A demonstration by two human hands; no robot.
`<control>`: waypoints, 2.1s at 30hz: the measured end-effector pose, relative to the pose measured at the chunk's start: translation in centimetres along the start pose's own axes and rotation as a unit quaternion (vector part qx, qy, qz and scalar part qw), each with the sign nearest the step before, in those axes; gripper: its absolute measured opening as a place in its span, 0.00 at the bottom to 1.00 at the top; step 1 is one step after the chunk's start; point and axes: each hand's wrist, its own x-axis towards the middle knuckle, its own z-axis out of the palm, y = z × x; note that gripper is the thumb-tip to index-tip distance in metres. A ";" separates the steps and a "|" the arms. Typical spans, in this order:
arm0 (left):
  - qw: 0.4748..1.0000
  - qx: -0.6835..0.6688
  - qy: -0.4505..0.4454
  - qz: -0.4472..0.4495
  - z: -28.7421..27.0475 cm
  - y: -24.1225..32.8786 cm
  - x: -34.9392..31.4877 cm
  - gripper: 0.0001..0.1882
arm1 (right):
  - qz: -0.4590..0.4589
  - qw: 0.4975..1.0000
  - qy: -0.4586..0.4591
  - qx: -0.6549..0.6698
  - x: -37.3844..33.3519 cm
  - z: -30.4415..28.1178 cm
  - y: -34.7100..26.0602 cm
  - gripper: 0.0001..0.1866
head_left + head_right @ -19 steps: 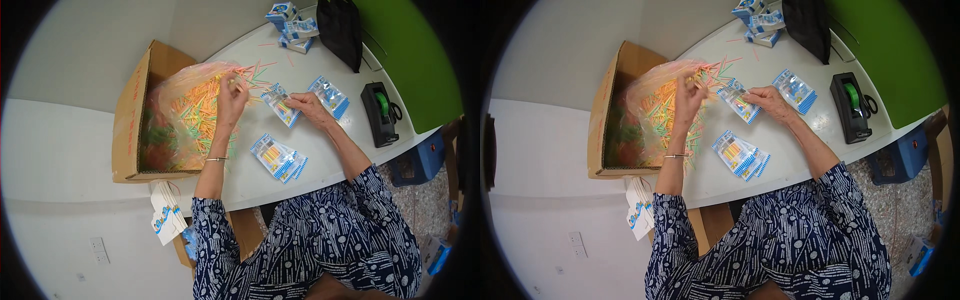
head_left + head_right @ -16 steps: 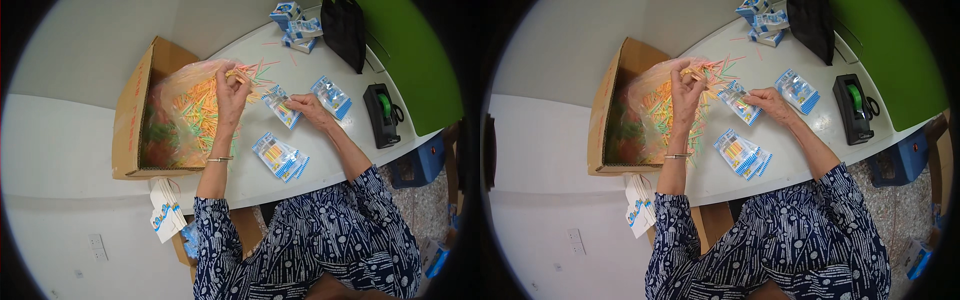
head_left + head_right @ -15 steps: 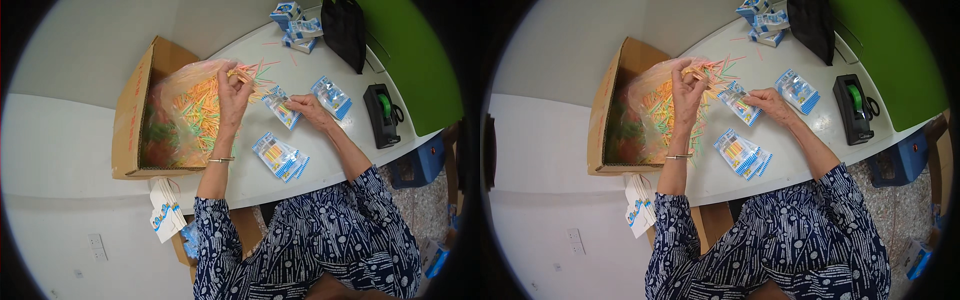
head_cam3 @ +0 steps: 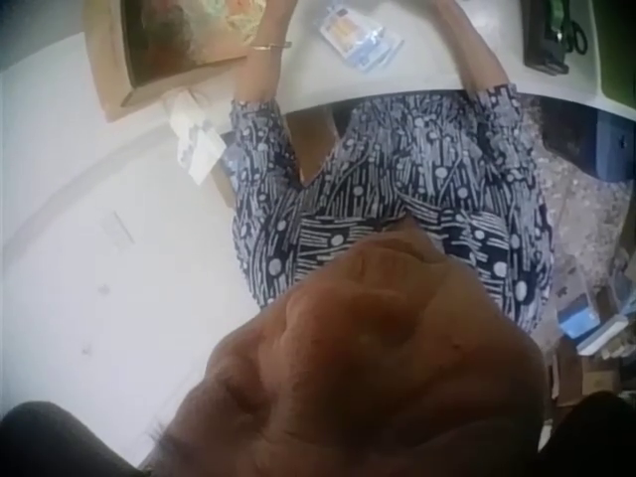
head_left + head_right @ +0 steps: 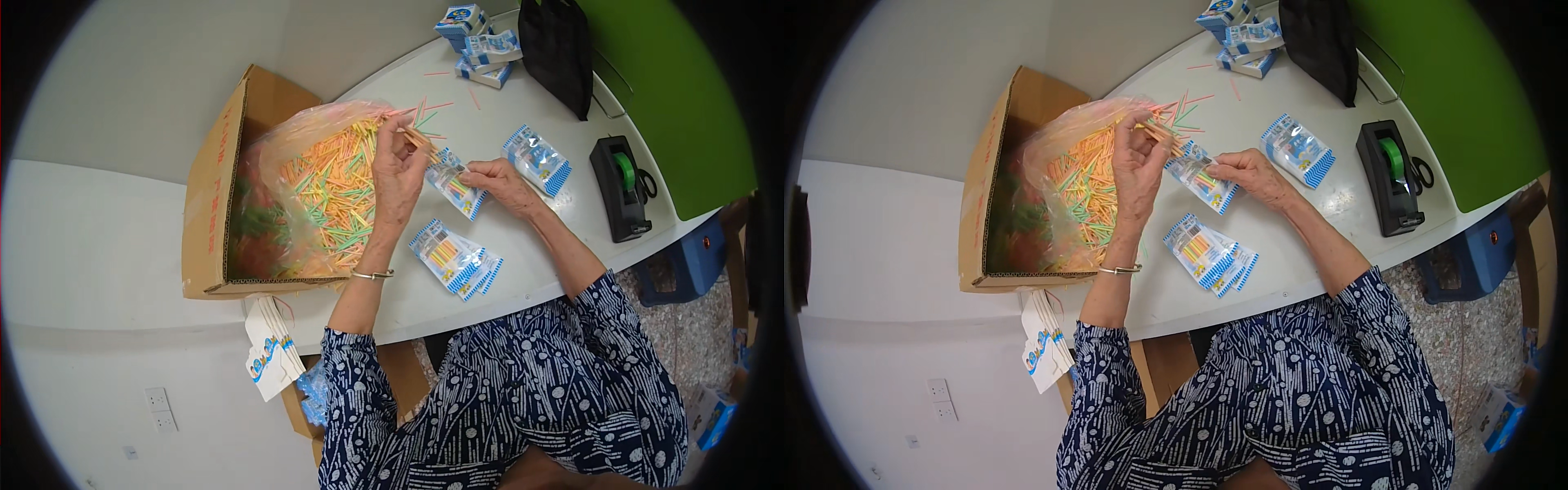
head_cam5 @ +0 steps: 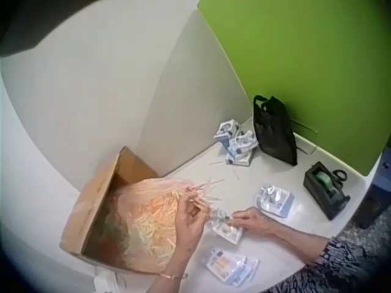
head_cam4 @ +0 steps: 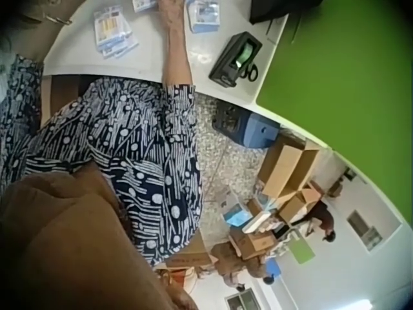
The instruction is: Pack small product packets into plastic sleeves and then into a larger shipping box.
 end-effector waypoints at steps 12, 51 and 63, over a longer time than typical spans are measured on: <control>0.979 0.179 -0.049 -0.080 0.0 -1.3 -1.7 0.14 | -0.024 0.998 -0.004 0.064 0.0 0.2 0.3 0.16; 0.986 0.079 -0.101 -0.108 0.3 -2.3 -2.4 0.28 | 0.052 0.995 -0.060 0.063 -0.1 0.0 0.4 0.13; 0.976 0.135 -0.144 -0.094 0.5 -1.6 -1.8 0.19 | 0.078 0.994 -0.078 -0.011 -0.3 -0.3 0.8 0.17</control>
